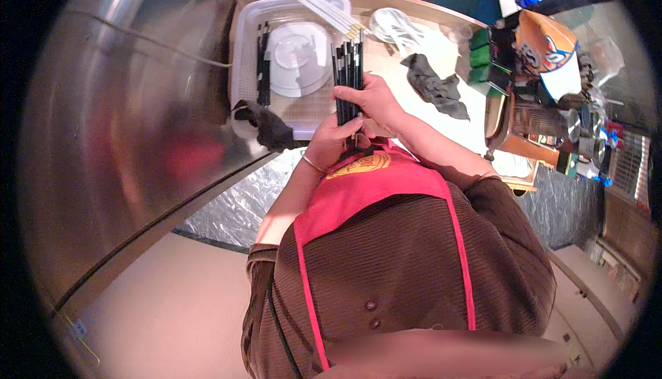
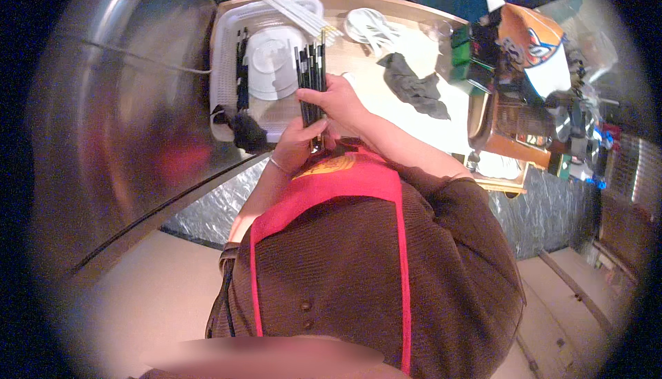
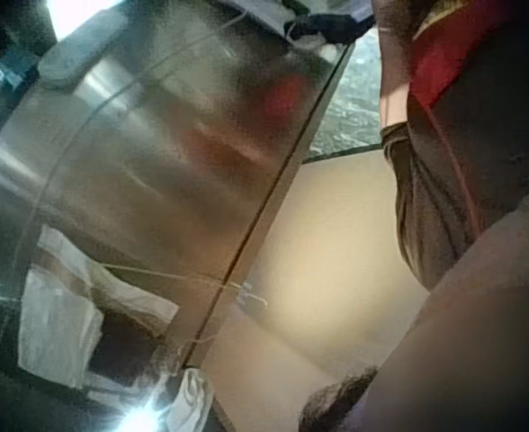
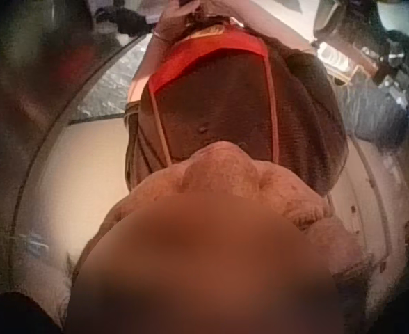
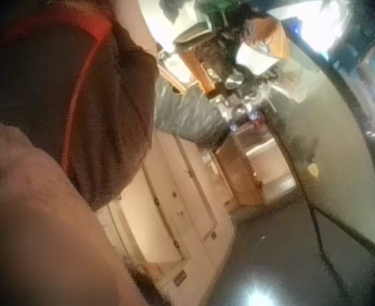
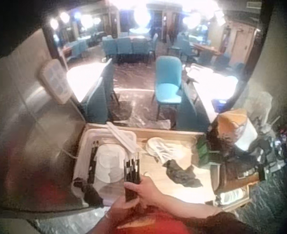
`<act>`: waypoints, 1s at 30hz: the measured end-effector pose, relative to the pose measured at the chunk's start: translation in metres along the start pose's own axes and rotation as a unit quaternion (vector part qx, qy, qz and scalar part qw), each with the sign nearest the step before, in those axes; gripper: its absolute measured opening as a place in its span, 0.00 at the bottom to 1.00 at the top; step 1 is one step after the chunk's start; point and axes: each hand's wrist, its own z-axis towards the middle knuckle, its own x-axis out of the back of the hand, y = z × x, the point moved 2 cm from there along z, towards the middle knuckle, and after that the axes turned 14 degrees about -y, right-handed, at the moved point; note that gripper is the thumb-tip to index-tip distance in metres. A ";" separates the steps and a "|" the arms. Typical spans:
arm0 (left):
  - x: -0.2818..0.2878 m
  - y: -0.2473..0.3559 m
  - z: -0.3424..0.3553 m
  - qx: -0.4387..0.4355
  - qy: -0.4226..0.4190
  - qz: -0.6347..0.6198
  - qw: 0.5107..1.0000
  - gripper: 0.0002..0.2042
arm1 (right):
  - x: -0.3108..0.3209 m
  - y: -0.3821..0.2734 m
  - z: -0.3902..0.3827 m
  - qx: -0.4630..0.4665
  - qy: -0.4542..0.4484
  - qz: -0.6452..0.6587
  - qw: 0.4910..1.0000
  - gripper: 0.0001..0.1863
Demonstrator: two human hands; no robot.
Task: The person dries spoons, forks, and chopsticks with a dark cloth after washing, then places them into a white plastic basket on the counter. The person handles items one at a time, wiping each piece before setting it aside.
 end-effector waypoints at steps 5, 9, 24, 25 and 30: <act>-0.010 -0.017 0.024 -0.041 -0.011 -0.071 0.997 0.07 | 0.017 0.005 -0.021 -0.024 -0.022 0.031 0.999 0.12; -0.014 -0.018 0.034 -0.062 -0.012 -0.064 0.996 0.06 | 0.067 0.022 -0.042 0.132 0.000 -0.044 0.990 0.16; -0.041 -0.015 0.045 -0.015 -0.002 -0.001 1.000 0.10 | 0.259 0.088 -0.088 0.025 0.235 -0.575 0.784 0.15; -0.038 -0.013 0.040 -0.015 0.007 0.004 1.000 0.10 | 0.261 0.086 -0.089 0.024 0.264 -0.547 0.794 0.12; -0.008 -0.010 -0.002 -0.034 0.107 0.175 0.978 0.09 | 0.260 0.066 -0.091 0.096 0.238 -0.456 0.852 0.11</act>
